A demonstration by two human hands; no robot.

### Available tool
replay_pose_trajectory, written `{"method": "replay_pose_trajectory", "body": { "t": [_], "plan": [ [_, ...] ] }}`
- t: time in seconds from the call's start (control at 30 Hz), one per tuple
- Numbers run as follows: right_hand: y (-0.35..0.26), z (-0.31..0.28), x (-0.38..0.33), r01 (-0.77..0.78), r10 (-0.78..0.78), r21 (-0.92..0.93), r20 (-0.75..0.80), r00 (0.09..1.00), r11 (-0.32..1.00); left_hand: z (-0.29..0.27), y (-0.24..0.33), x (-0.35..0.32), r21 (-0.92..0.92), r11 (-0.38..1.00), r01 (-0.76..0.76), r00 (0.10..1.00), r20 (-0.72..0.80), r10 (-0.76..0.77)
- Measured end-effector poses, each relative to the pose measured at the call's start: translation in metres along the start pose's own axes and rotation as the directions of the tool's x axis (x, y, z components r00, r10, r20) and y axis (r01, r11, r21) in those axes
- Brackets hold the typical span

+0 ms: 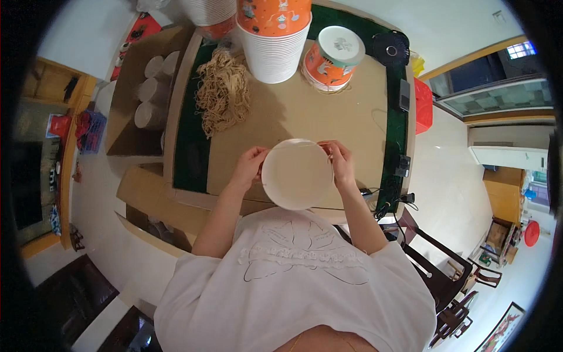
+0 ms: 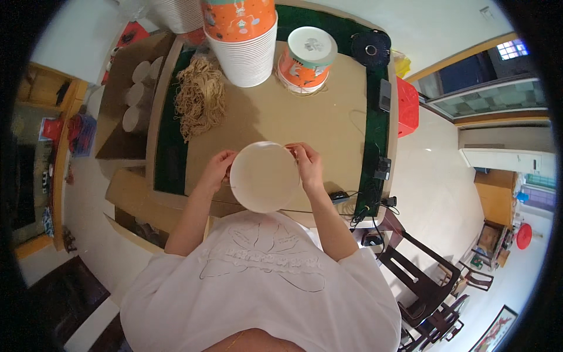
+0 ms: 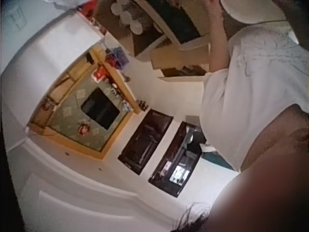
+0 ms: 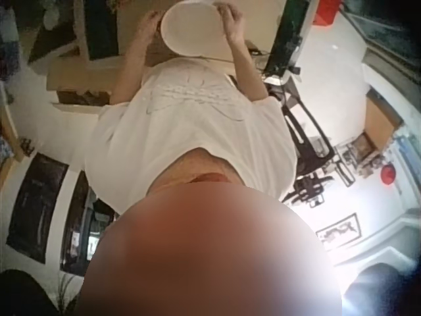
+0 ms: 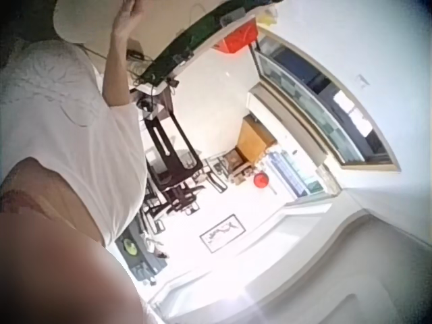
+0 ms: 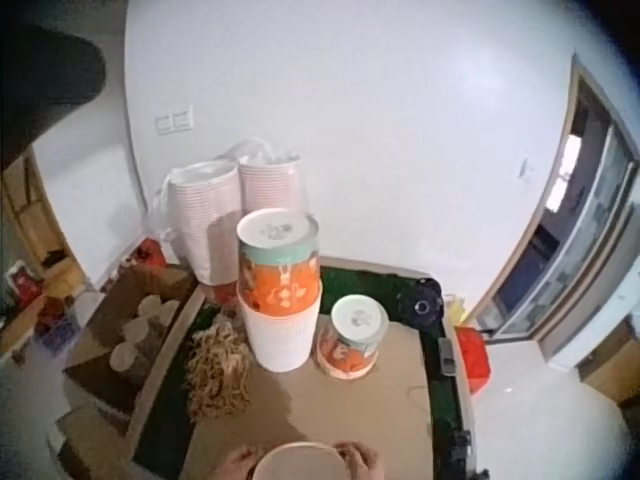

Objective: Tie strings around the rim of paper buckets for packaging.

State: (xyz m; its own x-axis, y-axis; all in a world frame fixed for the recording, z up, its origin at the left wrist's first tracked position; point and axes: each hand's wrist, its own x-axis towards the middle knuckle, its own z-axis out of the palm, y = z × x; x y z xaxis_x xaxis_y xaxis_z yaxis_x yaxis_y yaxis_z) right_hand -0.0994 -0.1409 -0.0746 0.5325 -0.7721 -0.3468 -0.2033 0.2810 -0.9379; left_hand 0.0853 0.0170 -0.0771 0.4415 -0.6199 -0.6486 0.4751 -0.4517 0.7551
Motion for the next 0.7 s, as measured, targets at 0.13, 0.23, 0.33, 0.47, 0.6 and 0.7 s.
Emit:
{"method": "replay_pose_trajectory", "body": {
  "t": [0.13, 0.23, 0.33, 0.47, 0.6, 0.7],
  "plan": [
    [0.025, -0.011, 0.014, -0.295, 0.292, 0.002, 0.133, 0.947, 0.956, -0.018, -0.060, 0.030, -0.112, 0.975, 0.194, 0.966, 0.193, -0.170],
    [0.027, -0.024, 0.012, -0.258, 0.278, -0.129, 0.176, 0.944, 0.958, -0.007, -0.051, 0.025, -0.088, 0.964, 0.250, 0.940, 0.259, -0.220],
    [0.020, -0.027, 0.007, -0.077, 0.187, -0.383, 0.259, 0.948, 0.921, 0.008, -0.042, 0.017, 0.090, 0.971, 0.222, 0.943, 0.235, -0.237],
    [0.012, -0.041, 0.002, -0.214, 0.454, -0.615, 0.264, 0.851, 0.759, 0.009, -0.053, 0.009, 0.307, 0.941, 0.139, 0.959, 0.197, -0.206],
    [-0.006, -0.051, -0.007, -0.433, 0.688, -0.614, 0.263, 0.676, 0.660, 0.017, -0.028, -0.006, 0.370, 0.878, 0.304, 0.872, 0.263, -0.413],
    [-0.025, -0.061, -0.004, -0.363, 0.616, -0.556, 0.377, 0.692, 0.748, 0.034, -0.003, -0.011, 0.390, 0.920, 0.048, 0.957, 0.244, -0.153]
  ]
}}
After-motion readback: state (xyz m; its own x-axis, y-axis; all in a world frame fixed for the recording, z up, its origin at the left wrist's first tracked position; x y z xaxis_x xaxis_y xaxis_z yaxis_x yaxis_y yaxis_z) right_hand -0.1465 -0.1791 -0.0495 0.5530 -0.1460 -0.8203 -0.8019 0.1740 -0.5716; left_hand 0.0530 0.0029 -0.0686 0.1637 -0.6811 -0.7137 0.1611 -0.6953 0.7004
